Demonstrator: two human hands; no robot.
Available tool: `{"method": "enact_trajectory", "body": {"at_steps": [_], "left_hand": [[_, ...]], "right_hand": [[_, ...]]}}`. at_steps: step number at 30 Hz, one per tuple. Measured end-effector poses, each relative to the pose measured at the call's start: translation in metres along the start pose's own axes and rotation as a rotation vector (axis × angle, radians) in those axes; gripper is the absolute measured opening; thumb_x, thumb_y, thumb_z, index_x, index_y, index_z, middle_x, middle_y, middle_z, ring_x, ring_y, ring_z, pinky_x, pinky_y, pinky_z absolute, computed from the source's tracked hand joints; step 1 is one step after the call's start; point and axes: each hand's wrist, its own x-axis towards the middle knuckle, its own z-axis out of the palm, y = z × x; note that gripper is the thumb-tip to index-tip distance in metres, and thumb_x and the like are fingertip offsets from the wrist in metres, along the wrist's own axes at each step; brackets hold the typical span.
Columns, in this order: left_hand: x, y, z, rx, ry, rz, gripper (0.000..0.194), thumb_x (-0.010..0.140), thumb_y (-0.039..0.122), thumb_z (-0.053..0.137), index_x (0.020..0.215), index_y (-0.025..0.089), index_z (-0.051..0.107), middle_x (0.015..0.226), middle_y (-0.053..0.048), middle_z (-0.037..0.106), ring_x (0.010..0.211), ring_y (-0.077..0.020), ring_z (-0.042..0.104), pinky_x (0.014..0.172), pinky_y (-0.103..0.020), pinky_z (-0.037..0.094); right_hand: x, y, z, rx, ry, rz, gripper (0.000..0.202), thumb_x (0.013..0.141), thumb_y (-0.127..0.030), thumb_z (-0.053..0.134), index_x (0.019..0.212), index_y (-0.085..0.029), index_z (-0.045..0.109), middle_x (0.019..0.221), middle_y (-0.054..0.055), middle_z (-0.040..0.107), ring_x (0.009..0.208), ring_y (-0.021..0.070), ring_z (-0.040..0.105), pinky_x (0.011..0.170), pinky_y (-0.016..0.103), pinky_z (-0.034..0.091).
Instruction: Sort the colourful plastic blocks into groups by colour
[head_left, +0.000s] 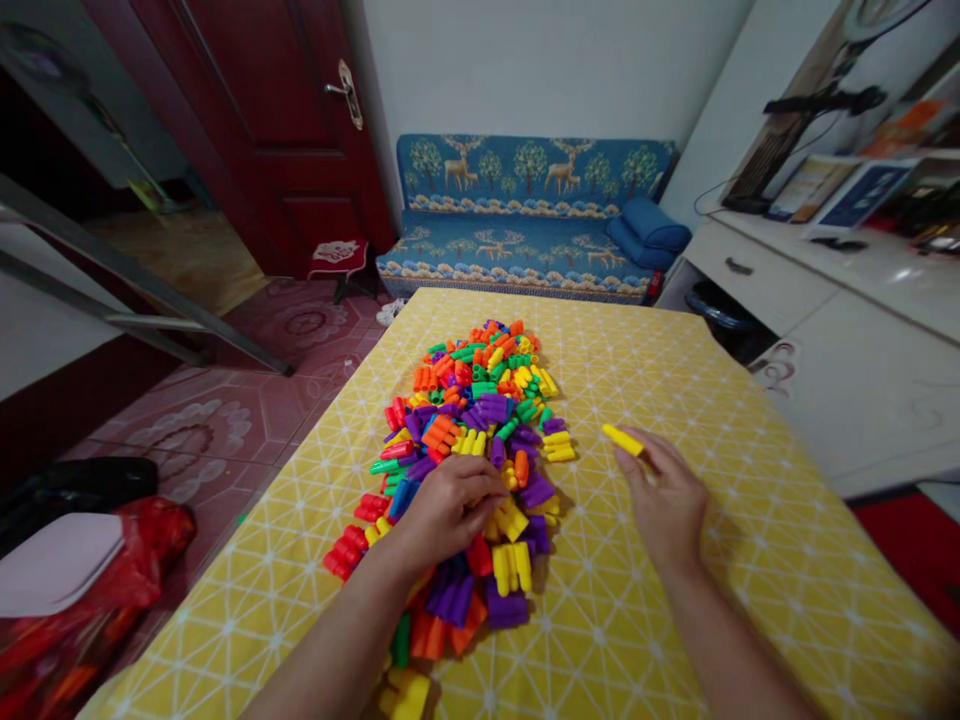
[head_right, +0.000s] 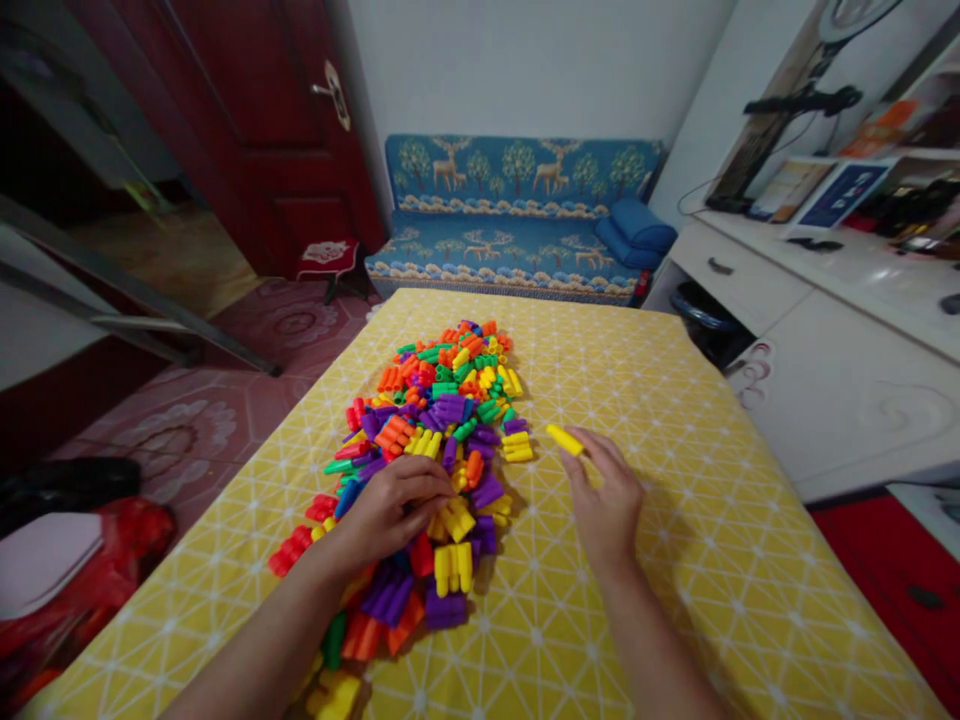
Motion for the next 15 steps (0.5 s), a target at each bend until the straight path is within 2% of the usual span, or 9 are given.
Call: {"method": "enact_trajectory", "body": {"at_steps": [2, 5, 7, 11, 15], "left_hand": [[0.0, -0.001, 0.0, -0.026, 0.006, -0.012, 0.019, 0.088, 0.013, 0.055, 0.096, 0.019, 0.07, 0.096, -0.007, 0.069, 0.091, -0.0179, 0.064, 0.081, -0.029, 0.051], [0.001, 0.0, 0.0, -0.041, 0.004, -0.03, 0.018, 0.089, 0.015, 0.054, 0.096, 0.019, 0.071, 0.096, -0.008, 0.069, 0.091, -0.0183, 0.064, 0.081, -0.029, 0.051], [0.001, 0.001, -0.001, -0.045, 0.0, -0.039, 0.018, 0.089, 0.016, 0.054, 0.095, 0.019, 0.071, 0.096, -0.008, 0.069, 0.091, -0.0184, 0.064, 0.082, -0.029, 0.051], [0.002, 0.001, -0.001, -0.059, -0.006, -0.031, 0.018, 0.089, 0.014, 0.054, 0.094, 0.017, 0.071, 0.095, -0.008, 0.068, 0.091, -0.0176, 0.063, 0.081, -0.028, 0.05], [0.002, 0.0, 0.0, -0.046, -0.006, -0.034, 0.018, 0.089, 0.014, 0.054, 0.095, 0.017, 0.071, 0.096, -0.008, 0.068, 0.091, -0.0178, 0.063, 0.082, -0.028, 0.049]], "right_hand": [[0.016, 0.041, -0.021, -0.149, 0.052, -0.035, 0.031, 0.087, -0.029, 0.056, 0.114, -0.018, 0.067, 0.114, 0.011, 0.065, 0.104, 0.0222, 0.062, 0.094, 0.04, 0.051], [0.018, 0.096, -0.044, -0.39, -0.105, -0.048, 0.042, 0.084, -0.026, 0.048, 0.119, -0.014, 0.066, 0.13, 0.015, 0.057, 0.118, 0.0275, 0.056, 0.102, 0.047, 0.045], [0.01, 0.116, -0.049, -0.473, -0.193, -0.025, 0.05, 0.081, -0.024, 0.044, 0.127, -0.012, 0.061, 0.14, 0.017, 0.048, 0.127, 0.0296, 0.05, 0.105, 0.049, 0.043], [-0.004, 0.119, -0.047, -0.461, -0.162, -0.015, 0.055, 0.085, -0.028, 0.046, 0.138, -0.015, 0.051, 0.145, 0.014, 0.044, 0.134, 0.0264, 0.043, 0.111, 0.045, 0.037], [0.0, 0.118, -0.043, -0.434, -0.226, -0.015, 0.049, 0.09, -0.036, 0.046, 0.135, -0.018, 0.055, 0.144, 0.012, 0.046, 0.132, 0.0248, 0.045, 0.11, 0.043, 0.039]]}}
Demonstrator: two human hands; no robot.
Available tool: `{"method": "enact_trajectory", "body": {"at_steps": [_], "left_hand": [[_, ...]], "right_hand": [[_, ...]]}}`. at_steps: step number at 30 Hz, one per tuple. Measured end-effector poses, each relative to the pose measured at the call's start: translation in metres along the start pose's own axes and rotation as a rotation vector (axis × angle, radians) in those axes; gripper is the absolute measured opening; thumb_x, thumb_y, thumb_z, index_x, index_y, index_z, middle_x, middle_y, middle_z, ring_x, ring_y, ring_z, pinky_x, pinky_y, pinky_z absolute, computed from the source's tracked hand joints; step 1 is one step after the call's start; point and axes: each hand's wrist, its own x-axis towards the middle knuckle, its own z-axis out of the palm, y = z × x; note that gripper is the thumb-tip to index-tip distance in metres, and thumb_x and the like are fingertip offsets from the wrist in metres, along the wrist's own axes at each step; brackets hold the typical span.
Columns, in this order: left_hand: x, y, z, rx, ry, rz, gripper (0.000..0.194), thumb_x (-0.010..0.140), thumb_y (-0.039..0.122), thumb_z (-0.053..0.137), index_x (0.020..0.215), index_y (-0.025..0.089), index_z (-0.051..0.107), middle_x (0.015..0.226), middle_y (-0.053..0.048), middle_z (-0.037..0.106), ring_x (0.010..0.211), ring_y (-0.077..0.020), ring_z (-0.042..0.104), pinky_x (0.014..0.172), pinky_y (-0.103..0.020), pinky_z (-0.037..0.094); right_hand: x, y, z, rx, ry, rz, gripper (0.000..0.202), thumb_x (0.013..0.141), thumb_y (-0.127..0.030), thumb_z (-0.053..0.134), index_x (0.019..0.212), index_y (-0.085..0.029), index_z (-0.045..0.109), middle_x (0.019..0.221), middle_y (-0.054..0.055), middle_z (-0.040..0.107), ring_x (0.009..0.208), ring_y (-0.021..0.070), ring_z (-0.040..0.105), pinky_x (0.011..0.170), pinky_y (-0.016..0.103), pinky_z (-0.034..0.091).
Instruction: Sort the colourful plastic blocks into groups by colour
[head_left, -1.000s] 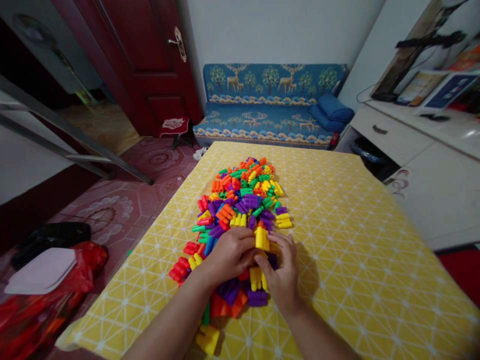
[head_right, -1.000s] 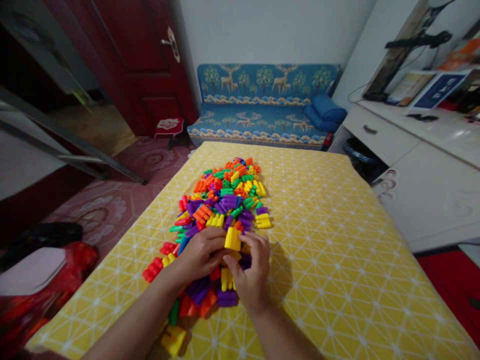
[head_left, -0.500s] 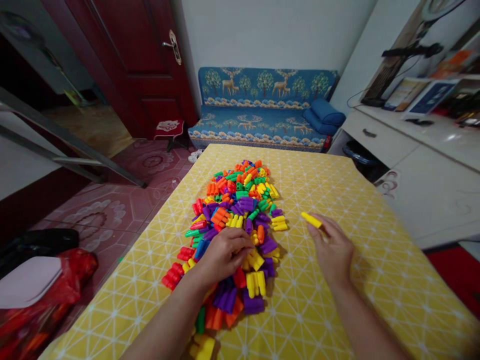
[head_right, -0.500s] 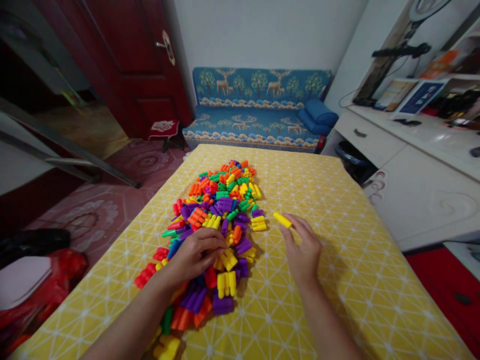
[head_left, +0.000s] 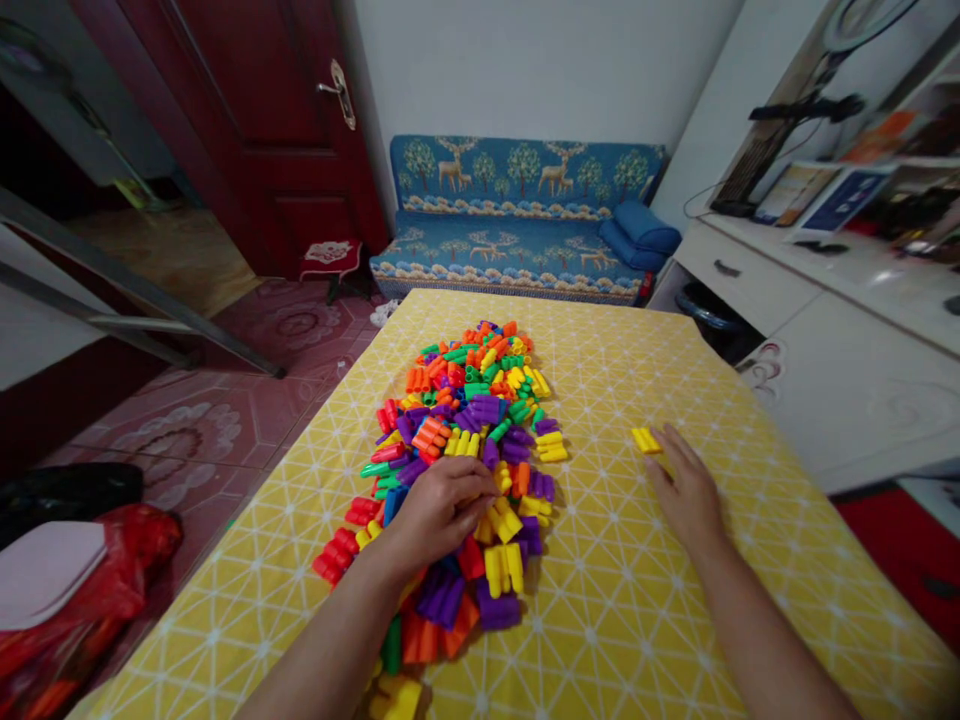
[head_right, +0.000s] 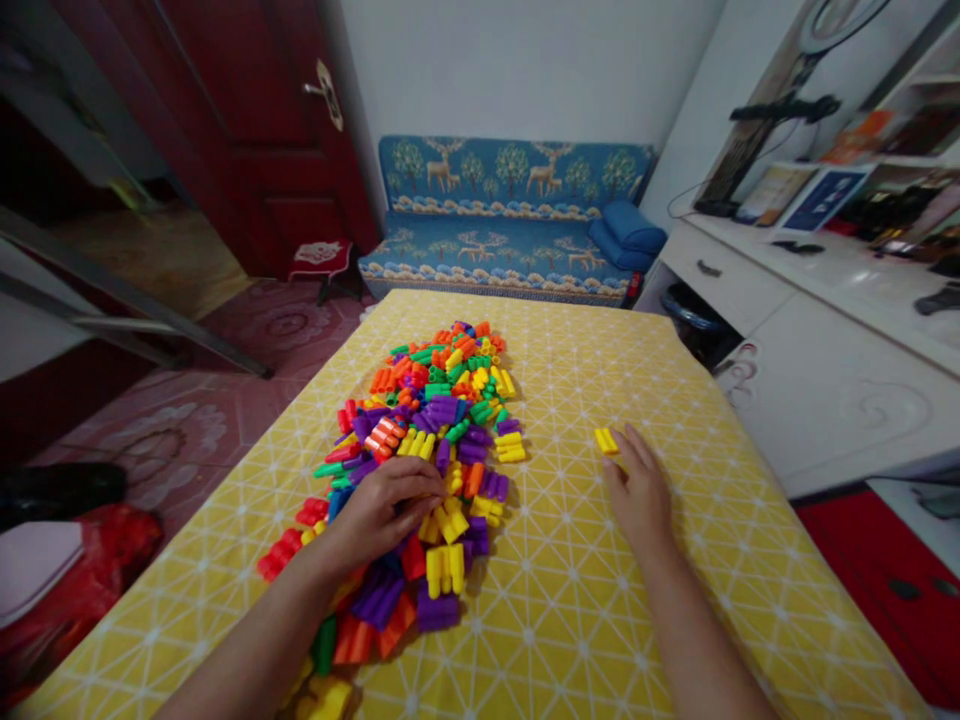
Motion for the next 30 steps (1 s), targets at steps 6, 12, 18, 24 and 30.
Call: {"method": "enact_trajectory", "body": {"at_steps": [6, 12, 18, 24, 30], "left_hand": [[0.0, 0.001, 0.0, -0.012, -0.006, -0.002, 0.018, 0.089, 0.014, 0.054, 0.094, 0.017, 0.071, 0.096, -0.008, 0.068, 0.091, -0.0171, 0.063, 0.082, -0.027, 0.048], [0.0, 0.0, 0.0, -0.013, -0.011, -0.022, 0.019, 0.089, 0.014, 0.054, 0.096, 0.018, 0.071, 0.098, -0.007, 0.067, 0.093, -0.0172, 0.062, 0.083, -0.028, 0.048], [-0.001, 0.0, 0.001, -0.009, -0.009, -0.028, 0.019, 0.09, 0.016, 0.053, 0.096, 0.017, 0.071, 0.097, -0.008, 0.068, 0.091, -0.0176, 0.063, 0.082, -0.028, 0.049], [0.0, 0.001, 0.0, -0.009, -0.014, -0.032, 0.017, 0.089, 0.015, 0.055, 0.094, 0.017, 0.071, 0.097, -0.008, 0.068, 0.092, -0.0173, 0.062, 0.082, -0.028, 0.049], [-0.001, 0.0, 0.001, -0.008, -0.015, -0.024, 0.019, 0.09, 0.015, 0.053, 0.095, 0.017, 0.071, 0.097, -0.008, 0.067, 0.092, -0.0176, 0.062, 0.082, -0.029, 0.049]], "right_hand": [[0.035, 0.008, 0.028, -0.012, -0.127, -0.009, 0.045, 0.09, -0.029, 0.04, 0.127, -0.018, 0.063, 0.138, 0.01, 0.052, 0.128, 0.0243, 0.051, 0.108, 0.04, 0.043], [0.088, 0.008, 0.07, -0.067, -0.05, 0.126, 0.051, 0.084, -0.017, 0.036, 0.127, -0.01, 0.063, 0.133, 0.015, 0.056, 0.124, 0.0286, 0.053, 0.106, 0.045, 0.043], [0.108, 0.016, 0.082, -0.108, -0.024, 0.17, 0.054, 0.081, -0.012, 0.035, 0.128, -0.007, 0.061, 0.135, 0.016, 0.055, 0.126, 0.0286, 0.052, 0.106, 0.043, 0.041], [0.109, 0.017, 0.081, -0.135, -0.061, 0.155, 0.053, 0.082, -0.012, 0.035, 0.129, -0.008, 0.061, 0.137, 0.016, 0.052, 0.127, 0.0282, 0.05, 0.106, 0.043, 0.041], [0.11, 0.014, 0.082, -0.161, -0.068, 0.139, 0.054, 0.084, -0.012, 0.031, 0.13, -0.009, 0.058, 0.136, 0.014, 0.053, 0.129, 0.025, 0.047, 0.108, 0.039, 0.037]]}}
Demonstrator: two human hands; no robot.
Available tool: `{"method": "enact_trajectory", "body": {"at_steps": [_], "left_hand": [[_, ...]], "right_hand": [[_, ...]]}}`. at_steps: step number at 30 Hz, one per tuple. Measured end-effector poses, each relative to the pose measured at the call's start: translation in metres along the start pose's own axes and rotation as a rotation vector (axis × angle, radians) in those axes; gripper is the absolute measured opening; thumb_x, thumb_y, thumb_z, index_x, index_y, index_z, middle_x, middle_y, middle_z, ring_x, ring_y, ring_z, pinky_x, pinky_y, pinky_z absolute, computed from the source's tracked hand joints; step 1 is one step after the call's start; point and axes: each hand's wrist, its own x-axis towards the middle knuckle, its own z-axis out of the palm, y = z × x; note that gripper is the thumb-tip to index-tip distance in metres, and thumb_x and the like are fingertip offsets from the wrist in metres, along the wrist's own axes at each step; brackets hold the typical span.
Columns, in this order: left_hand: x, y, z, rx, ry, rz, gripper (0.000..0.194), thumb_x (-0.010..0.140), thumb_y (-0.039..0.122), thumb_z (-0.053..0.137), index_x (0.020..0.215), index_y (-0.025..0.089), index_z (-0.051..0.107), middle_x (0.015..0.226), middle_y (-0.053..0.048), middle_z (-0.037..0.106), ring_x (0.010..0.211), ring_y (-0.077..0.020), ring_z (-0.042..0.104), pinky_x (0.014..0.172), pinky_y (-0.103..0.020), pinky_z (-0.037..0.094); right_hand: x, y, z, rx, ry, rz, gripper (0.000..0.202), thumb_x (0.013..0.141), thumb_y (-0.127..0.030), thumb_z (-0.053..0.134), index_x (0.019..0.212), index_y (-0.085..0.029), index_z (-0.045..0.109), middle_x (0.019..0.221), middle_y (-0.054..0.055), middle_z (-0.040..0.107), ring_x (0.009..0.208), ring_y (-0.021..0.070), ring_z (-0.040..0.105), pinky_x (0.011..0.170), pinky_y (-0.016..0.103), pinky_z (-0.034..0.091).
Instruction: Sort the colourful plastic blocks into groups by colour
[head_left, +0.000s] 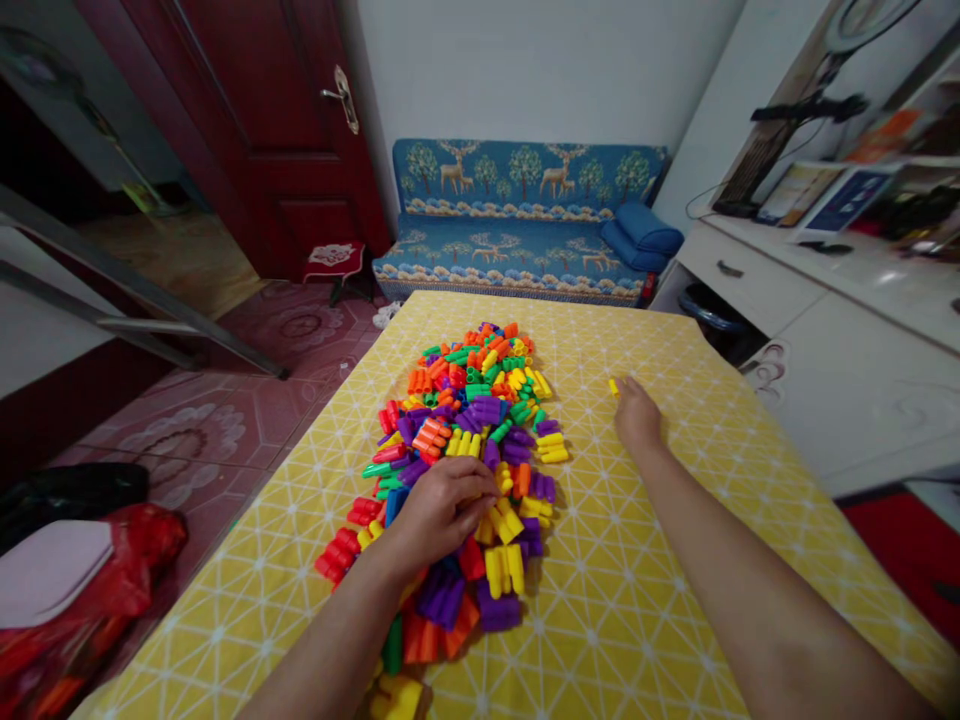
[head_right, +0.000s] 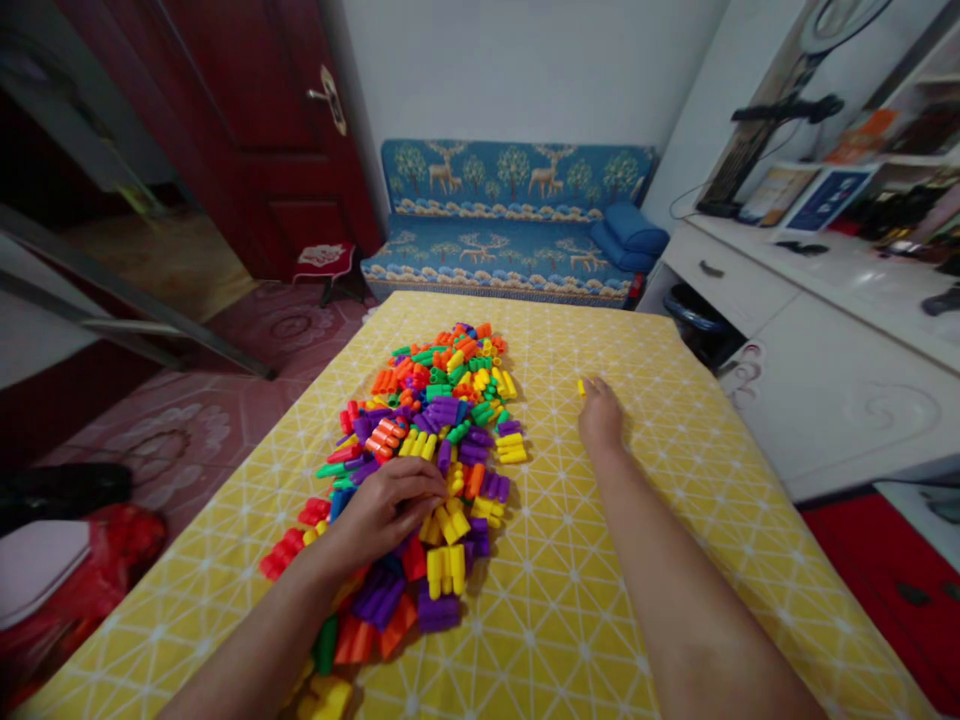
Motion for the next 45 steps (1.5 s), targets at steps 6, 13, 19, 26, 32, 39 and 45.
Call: {"method": "enact_trajectory", "body": {"at_steps": [6, 13, 19, 26, 32, 39, 45], "left_hand": [[0.0, 0.0, 0.0, 0.007, 0.005, -0.003, 0.019, 0.091, 0.017, 0.053, 0.096, 0.018, 0.071, 0.098, -0.008, 0.068, 0.092, -0.0175, 0.062, 0.082, -0.029, 0.049], [0.0, 0.001, 0.0, 0.002, 0.004, -0.003, 0.02, 0.09, 0.017, 0.053, 0.097, 0.018, 0.072, 0.097, -0.009, 0.068, 0.092, -0.0178, 0.063, 0.082, -0.029, 0.05], [0.0, 0.001, 0.0, 0.001, 0.003, -0.007, 0.02, 0.09, 0.016, 0.053, 0.096, 0.018, 0.072, 0.098, -0.009, 0.068, 0.092, -0.0183, 0.063, 0.083, -0.029, 0.05], [0.001, 0.001, 0.0, -0.001, 0.009, -0.001, 0.019, 0.09, 0.015, 0.053, 0.095, 0.017, 0.071, 0.097, -0.008, 0.068, 0.091, -0.0173, 0.063, 0.082, -0.028, 0.049], [0.0, 0.001, 0.0, -0.004, 0.007, -0.005, 0.019, 0.09, 0.015, 0.053, 0.095, 0.017, 0.071, 0.097, -0.008, 0.068, 0.091, -0.0175, 0.062, 0.082, -0.028, 0.049], [0.001, 0.0, -0.001, -0.003, 0.006, 0.009, 0.018, 0.089, 0.015, 0.054, 0.094, 0.017, 0.071, 0.095, -0.009, 0.068, 0.091, -0.0183, 0.063, 0.081, -0.028, 0.049], [0.001, 0.001, -0.001, 0.01, -0.01, -0.012, 0.018, 0.088, 0.014, 0.054, 0.094, 0.017, 0.072, 0.095, -0.008, 0.068, 0.09, -0.0182, 0.063, 0.081, -0.028, 0.05]], "right_hand": [[-0.005, -0.009, -0.007, -0.03, 0.045, 0.006, 0.058, 0.082, -0.014, 0.036, 0.138, -0.011, 0.047, 0.144, 0.016, 0.042, 0.132, 0.0257, 0.04, 0.105, 0.039, 0.037], [-0.017, -0.022, -0.022, -0.188, 0.083, -0.01, 0.04, 0.082, -0.023, 0.045, 0.117, -0.013, 0.061, 0.12, 0.016, 0.057, 0.111, 0.0269, 0.052, 0.096, 0.038, 0.042], [-0.007, -0.015, -0.012, -0.184, -0.05, -0.082, 0.051, 0.087, -0.021, 0.036, 0.133, -0.005, 0.052, 0.14, 0.018, 0.048, 0.127, 0.0267, 0.046, 0.106, 0.04, 0.039], [0.007, -0.012, -0.017, -0.223, -0.244, -0.095, 0.056, 0.095, -0.032, 0.03, 0.149, -0.017, 0.034, 0.155, 0.008, 0.028, 0.141, 0.0295, 0.029, 0.111, 0.056, 0.03], [0.001, -0.015, -0.022, -0.207, -0.157, -0.176, 0.064, 0.094, -0.039, 0.038, 0.152, -0.017, 0.024, 0.16, 0.011, 0.008, 0.145, 0.0322, 0.019, 0.112, 0.054, 0.028], [-0.049, -0.043, -0.028, 0.324, -0.011, -0.147, 0.062, 0.093, -0.046, 0.044, 0.145, -0.014, 0.035, 0.146, 0.019, 0.039, 0.135, 0.0278, 0.039, 0.11, 0.048, 0.035], [-0.095, -0.09, -0.052, 0.406, -0.167, -0.474, 0.052, 0.085, -0.032, 0.063, 0.135, -0.031, 0.05, 0.128, 0.008, 0.053, 0.119, 0.0239, 0.052, 0.101, 0.043, 0.046]]}}
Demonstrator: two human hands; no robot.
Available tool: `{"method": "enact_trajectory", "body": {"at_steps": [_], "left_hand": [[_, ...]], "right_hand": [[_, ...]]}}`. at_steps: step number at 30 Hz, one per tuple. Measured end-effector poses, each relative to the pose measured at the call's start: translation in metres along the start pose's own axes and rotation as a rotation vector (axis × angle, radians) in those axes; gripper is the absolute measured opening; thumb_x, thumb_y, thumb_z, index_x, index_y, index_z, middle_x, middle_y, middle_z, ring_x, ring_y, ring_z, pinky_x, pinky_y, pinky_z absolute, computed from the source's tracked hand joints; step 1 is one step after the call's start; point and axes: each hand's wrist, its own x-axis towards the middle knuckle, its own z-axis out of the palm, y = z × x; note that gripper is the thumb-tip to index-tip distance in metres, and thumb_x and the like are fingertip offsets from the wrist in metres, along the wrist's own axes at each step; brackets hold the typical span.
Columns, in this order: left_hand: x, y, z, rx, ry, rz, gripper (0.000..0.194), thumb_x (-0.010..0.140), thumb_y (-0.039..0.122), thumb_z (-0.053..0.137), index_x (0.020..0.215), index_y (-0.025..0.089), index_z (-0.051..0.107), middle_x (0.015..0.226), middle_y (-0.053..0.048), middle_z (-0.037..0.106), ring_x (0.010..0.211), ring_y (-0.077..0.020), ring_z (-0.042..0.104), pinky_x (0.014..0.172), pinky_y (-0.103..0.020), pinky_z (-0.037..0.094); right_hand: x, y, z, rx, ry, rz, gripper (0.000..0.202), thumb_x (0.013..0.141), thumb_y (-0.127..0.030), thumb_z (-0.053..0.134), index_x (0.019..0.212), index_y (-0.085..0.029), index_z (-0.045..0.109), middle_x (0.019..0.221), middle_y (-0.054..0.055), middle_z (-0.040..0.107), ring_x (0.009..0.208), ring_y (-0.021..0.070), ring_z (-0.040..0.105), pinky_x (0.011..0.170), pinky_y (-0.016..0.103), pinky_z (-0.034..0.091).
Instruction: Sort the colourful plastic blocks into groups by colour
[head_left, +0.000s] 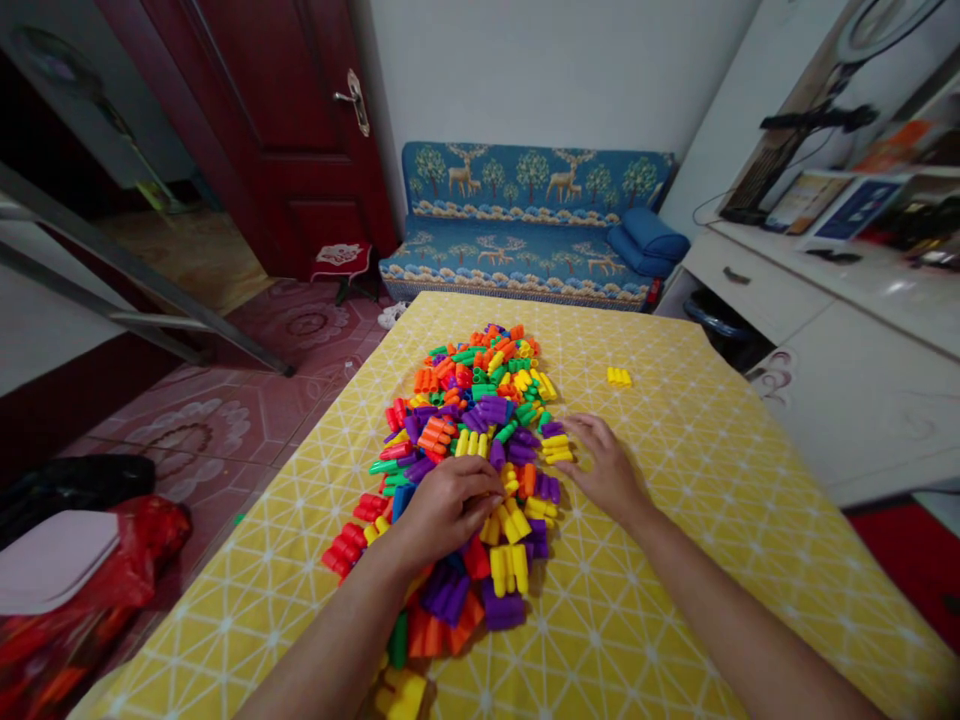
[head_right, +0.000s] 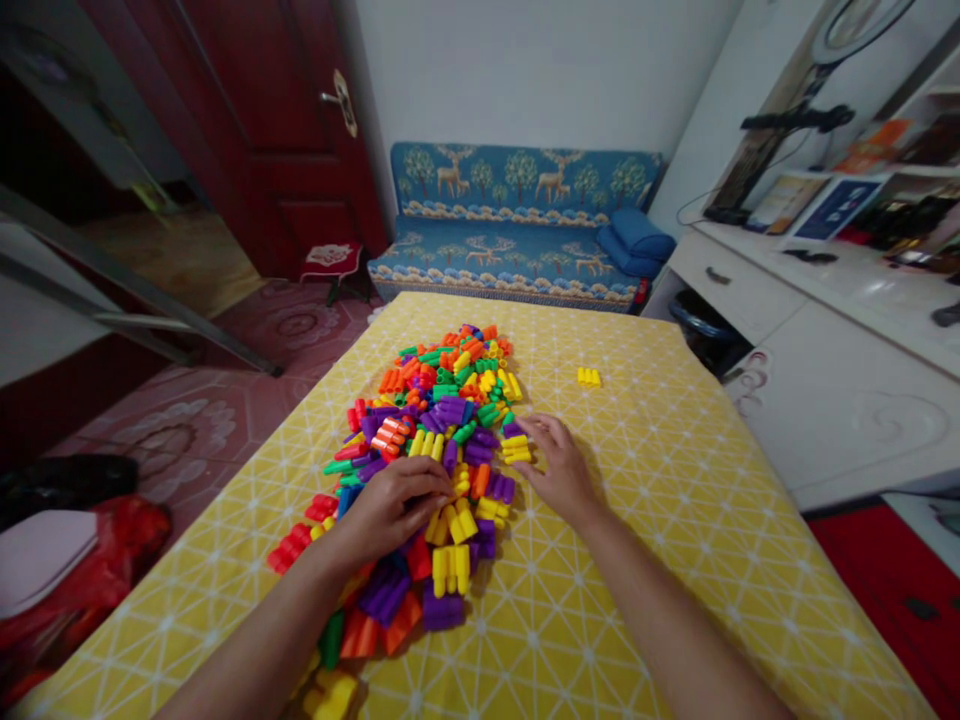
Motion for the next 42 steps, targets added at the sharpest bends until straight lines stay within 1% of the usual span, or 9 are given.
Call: {"method": "enact_trajectory", "body": {"at_steps": [5, 14, 17, 20, 22, 27, 30, 34, 42], "left_hand": [[0.0, 0.002, -0.001, 0.015, 0.003, -0.003, 0.019, 0.089, 0.014, 0.053, 0.094, 0.017, 0.071, 0.095, -0.008, 0.068, 0.089, -0.0177, 0.063, 0.08, -0.027, 0.05], [0.0, 0.003, -0.002, 0.042, -0.004, -0.003, 0.019, 0.089, 0.015, 0.053, 0.094, 0.017, 0.071, 0.094, -0.008, 0.069, 0.088, -0.0176, 0.064, 0.08, -0.027, 0.05], [0.0, 0.003, -0.003, 0.051, -0.007, -0.018, 0.019, 0.088, 0.015, 0.053, 0.094, 0.017, 0.072, 0.093, -0.008, 0.069, 0.087, -0.0177, 0.064, 0.078, -0.026, 0.05], [0.0, 0.004, -0.003, 0.05, -0.009, -0.021, 0.019, 0.089, 0.015, 0.054, 0.094, 0.017, 0.071, 0.094, -0.008, 0.069, 0.087, -0.0175, 0.064, 0.079, -0.026, 0.05], [0.0, 0.003, -0.003, 0.05, -0.013, -0.019, 0.019, 0.089, 0.015, 0.053, 0.095, 0.017, 0.071, 0.094, -0.007, 0.069, 0.088, -0.0176, 0.064, 0.079, -0.026, 0.05], [-0.001, 0.002, -0.002, 0.069, -0.016, -0.032, 0.019, 0.089, 0.015, 0.053, 0.096, 0.018, 0.071, 0.096, -0.007, 0.069, 0.089, -0.0177, 0.064, 0.081, -0.026, 0.05], [0.0, 0.004, -0.002, 0.073, -0.019, -0.032, 0.019, 0.089, 0.015, 0.053, 0.095, 0.017, 0.071, 0.095, -0.007, 0.069, 0.089, -0.0178, 0.064, 0.08, -0.026, 0.05], [0.001, 0.005, -0.003, 0.057, -0.021, -0.028, 0.019, 0.089, 0.015, 0.053, 0.093, 0.016, 0.071, 0.095, -0.007, 0.069, 0.088, -0.0176, 0.064, 0.079, -0.026, 0.05], [-0.001, 0.002, -0.001, 0.049, -0.02, -0.03, 0.02, 0.09, 0.016, 0.052, 0.098, 0.017, 0.071, 0.097, -0.007, 0.068, 0.09, -0.0167, 0.063, 0.082, -0.026, 0.049]], "right_hand": [[-0.002, -0.01, 0.0, -0.026, -0.075, -0.025, 0.031, 0.087, -0.029, 0.059, 0.117, -0.028, 0.062, 0.112, 0.006, 0.06, 0.106, 0.0215, 0.059, 0.091, 0.037, 0.052], [-0.006, 0.054, -0.042, 0.138, 0.474, 0.714, 0.043, 0.081, -0.055, 0.055, 0.103, -0.018, 0.057, 0.077, 0.007, 0.068, 0.059, 0.0177, 0.064, 0.053, 0.027, 0.05], [-0.008, 0.08, -0.068, -0.066, 0.27, 0.824, 0.04, 0.082, -0.055, 0.05, 0.087, -0.018, 0.064, 0.059, 0.006, 0.063, 0.045, 0.0177, 0.057, 0.044, 0.026, 0.041], [-0.011, 0.088, -0.086, -0.518, 0.07, 0.783, 0.033, 0.076, -0.052, 0.059, 0.068, -0.021, 0.067, 0.062, 0.009, 0.064, 0.05, 0.0203, 0.057, 0.046, 0.028, 0.036], [-0.014, 0.085, -0.092, -0.641, 0.1, 0.747, 0.032, 0.079, -0.051, 0.056, 0.076, -0.023, 0.07, 0.072, 0.009, 0.068, 0.058, 0.0226, 0.06, 0.049, 0.03, 0.038], [-0.024, 0.075, -0.086, -0.286, -0.004, 0.388, 0.041, 0.078, -0.046, 0.057, 0.111, -0.027, 0.07, 0.106, 0.007, 0.065, 0.084, 0.0221, 0.064, 0.071, 0.034, 0.051], [-0.025, 0.085, -0.077, -0.159, -0.089, 0.273, 0.04, 0.077, -0.038, 0.056, 0.112, -0.027, 0.071, 0.104, 0.007, 0.063, 0.088, 0.0203, 0.062, 0.078, 0.033, 0.051], [-0.007, 0.12, -0.068, -0.251, 0.12, 0.378, 0.043, 0.075, -0.043, 0.061, 0.108, -0.019, 0.073, 0.085, 0.006, 0.061, 0.068, 0.0166, 0.056, 0.069, 0.031, 0.049], [0.045, 0.179, -0.045, -0.294, 0.489, 0.607, 0.041, 0.069, -0.044, 0.068, 0.091, -0.009, 0.074, 0.076, 0.01, 0.065, 0.068, 0.0199, 0.054, 0.07, 0.035, 0.045]]}}
